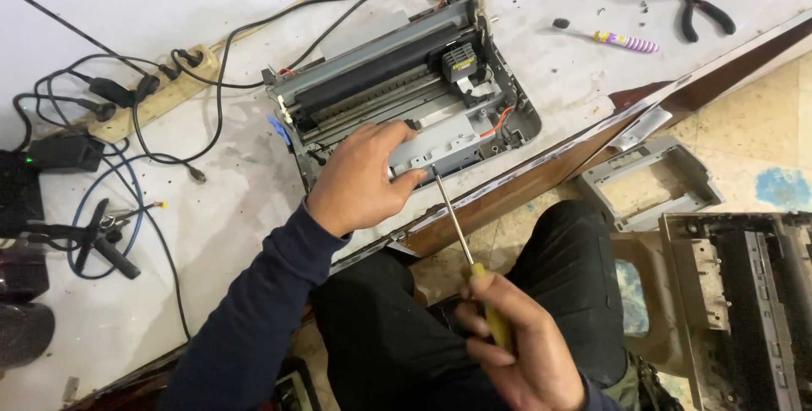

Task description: The person is disassembling a printer on a workbench using a screwdriver to remove screws and adjust internal parts.

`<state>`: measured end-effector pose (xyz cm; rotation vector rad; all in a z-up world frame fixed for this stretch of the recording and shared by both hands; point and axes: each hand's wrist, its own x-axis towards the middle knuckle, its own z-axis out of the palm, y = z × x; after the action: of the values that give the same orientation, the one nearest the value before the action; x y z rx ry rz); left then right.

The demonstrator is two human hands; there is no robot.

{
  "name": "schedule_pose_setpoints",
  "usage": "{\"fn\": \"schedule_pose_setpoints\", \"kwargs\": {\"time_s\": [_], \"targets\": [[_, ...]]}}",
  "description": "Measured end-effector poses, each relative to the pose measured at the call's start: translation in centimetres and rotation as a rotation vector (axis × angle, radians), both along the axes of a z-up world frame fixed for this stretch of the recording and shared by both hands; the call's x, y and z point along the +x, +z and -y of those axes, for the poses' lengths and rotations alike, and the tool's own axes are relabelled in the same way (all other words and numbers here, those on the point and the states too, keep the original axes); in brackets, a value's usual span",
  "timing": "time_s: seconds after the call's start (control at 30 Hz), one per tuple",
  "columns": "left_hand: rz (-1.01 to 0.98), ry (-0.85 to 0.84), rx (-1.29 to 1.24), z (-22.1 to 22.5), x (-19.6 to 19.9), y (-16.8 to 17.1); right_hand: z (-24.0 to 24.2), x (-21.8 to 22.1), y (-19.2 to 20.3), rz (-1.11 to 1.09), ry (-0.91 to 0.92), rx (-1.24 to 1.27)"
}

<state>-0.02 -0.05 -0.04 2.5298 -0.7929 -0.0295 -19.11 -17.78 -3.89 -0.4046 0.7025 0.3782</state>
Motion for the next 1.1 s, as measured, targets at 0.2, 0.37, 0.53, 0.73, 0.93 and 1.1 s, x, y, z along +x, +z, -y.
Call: {"fn": "schedule_pose_setpoints", "kwargs": {"time_s": [0.2, 0.37, 0.53, 0.73, 0.93, 1.1], "targets": [[0.019, -0.004, -0.015, 0.0, -0.1, -0.3, 0.3, 0.1, -0.4, -0.051, 0.044, -0.016], [-0.008, -0.003, 0.001, -0.3, -0.1, -0.2, -0.3, 0.0, 0.4, 0.067, 0.038, 0.139], [0.023, -0.042, -0.043, -0.6, -0.2, -0.6, -0.7, 0.6, 1.2, -0.114, 0.067, -0.223], [0.012, -0.037, -0.053, -0.7, -0.1, -0.7, -0.8, 0.1, 0.9, -0.05, -0.002, -0.207], [0.001, -0.058, -0.043, -0.8, 0.2, -0.7, -0.2, 0.2, -0.2, -0.005, 0.037, 0.117], [0.008, -0.066, -0.06, -1.0, 0.2, -1.0, -0.6, 0.2, 0.0, 0.035, 0.022, -0.166]]}}
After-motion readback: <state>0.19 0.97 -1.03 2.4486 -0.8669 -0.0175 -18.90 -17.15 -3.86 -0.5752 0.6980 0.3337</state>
